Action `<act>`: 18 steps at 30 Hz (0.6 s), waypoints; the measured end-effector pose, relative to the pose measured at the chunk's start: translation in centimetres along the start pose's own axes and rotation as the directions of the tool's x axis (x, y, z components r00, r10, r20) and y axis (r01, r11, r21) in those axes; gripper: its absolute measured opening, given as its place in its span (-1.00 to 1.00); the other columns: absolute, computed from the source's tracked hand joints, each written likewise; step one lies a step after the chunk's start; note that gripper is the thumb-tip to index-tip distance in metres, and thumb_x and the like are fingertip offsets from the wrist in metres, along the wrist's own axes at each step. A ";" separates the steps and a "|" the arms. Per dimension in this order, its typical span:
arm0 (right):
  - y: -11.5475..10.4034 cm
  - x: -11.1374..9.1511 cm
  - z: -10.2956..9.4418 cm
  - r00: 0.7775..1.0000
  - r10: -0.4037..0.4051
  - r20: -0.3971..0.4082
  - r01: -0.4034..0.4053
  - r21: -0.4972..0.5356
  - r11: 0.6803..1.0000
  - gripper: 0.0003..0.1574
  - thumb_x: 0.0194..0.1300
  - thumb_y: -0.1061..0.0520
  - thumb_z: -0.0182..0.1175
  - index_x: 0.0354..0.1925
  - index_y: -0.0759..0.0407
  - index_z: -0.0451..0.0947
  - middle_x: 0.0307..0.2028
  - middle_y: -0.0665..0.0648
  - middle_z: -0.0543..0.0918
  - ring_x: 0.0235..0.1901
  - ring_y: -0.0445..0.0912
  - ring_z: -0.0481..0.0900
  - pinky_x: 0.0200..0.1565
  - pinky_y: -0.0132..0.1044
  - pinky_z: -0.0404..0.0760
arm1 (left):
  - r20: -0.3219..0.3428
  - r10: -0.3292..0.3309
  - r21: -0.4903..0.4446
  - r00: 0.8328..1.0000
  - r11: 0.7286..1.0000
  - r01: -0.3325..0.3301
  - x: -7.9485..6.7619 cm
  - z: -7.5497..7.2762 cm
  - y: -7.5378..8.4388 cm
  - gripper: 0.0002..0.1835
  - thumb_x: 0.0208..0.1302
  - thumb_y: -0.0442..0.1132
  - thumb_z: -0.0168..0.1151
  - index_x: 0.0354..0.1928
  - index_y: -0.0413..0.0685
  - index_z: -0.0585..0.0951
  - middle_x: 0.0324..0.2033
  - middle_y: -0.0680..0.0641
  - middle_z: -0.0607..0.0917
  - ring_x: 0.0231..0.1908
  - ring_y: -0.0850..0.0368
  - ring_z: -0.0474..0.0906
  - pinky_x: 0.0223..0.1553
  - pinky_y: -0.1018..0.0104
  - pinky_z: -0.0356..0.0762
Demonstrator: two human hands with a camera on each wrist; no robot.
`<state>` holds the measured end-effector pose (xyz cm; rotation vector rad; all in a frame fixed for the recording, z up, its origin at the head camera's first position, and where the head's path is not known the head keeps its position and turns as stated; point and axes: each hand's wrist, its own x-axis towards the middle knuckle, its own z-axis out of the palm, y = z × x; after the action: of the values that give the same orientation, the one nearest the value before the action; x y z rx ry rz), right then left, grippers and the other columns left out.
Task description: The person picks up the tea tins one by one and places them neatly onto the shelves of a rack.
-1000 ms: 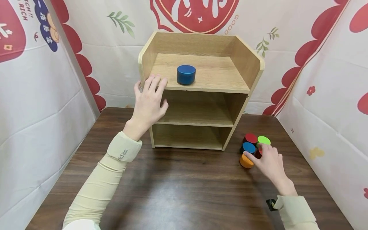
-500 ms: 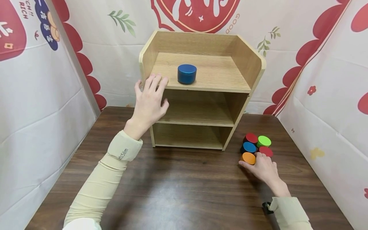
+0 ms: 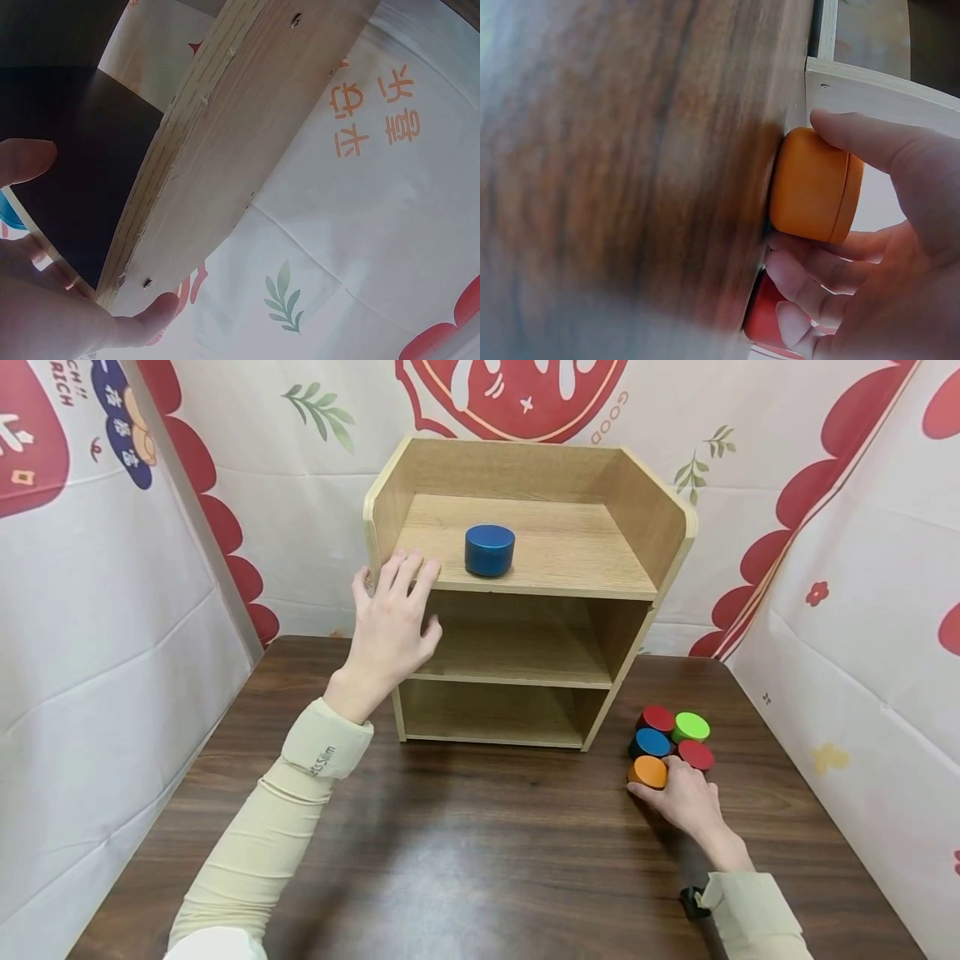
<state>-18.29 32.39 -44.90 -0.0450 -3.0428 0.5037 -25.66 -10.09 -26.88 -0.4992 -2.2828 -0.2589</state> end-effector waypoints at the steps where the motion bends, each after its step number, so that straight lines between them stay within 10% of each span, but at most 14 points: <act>1: 0.0 0.0 0.0 1.000 0.002 -0.003 -0.002 0.002 1.000 -0.14 0.05 -0.22 0.37 -0.03 0.47 0.40 -0.28 0.37 0.60 -0.34 0.11 0.51 -0.38 -0.01 0.37 | 0.000 0.000 -0.001 1.000 1.000 0.000 0.0 0.0 0.0 -0.34 0.07 -0.21 0.23 0.29 -0.02 0.36 0.28 -0.14 0.41 0.37 -0.08 0.19 0.27 -0.36 0.04; 18: -2.3 0.3 -2.7 0.981 -0.078 -0.177 0.088 0.049 0.995 -0.11 0.09 -0.25 0.34 0.06 0.43 0.39 -0.15 0.41 0.60 -0.21 0.19 0.52 -0.29 0.06 0.38 | 0.000 -0.001 -0.007 1.000 1.000 0.001 0.0 0.1 0.0 -0.34 0.05 -0.22 0.23 0.28 -0.02 0.36 0.28 -0.14 0.41 0.37 -0.08 0.19 0.27 -0.36 0.03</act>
<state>-18.44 31.05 -41.61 0.0380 -2.8442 0.5480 -25.73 -10.04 -26.89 -0.5017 -2.2827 -0.2672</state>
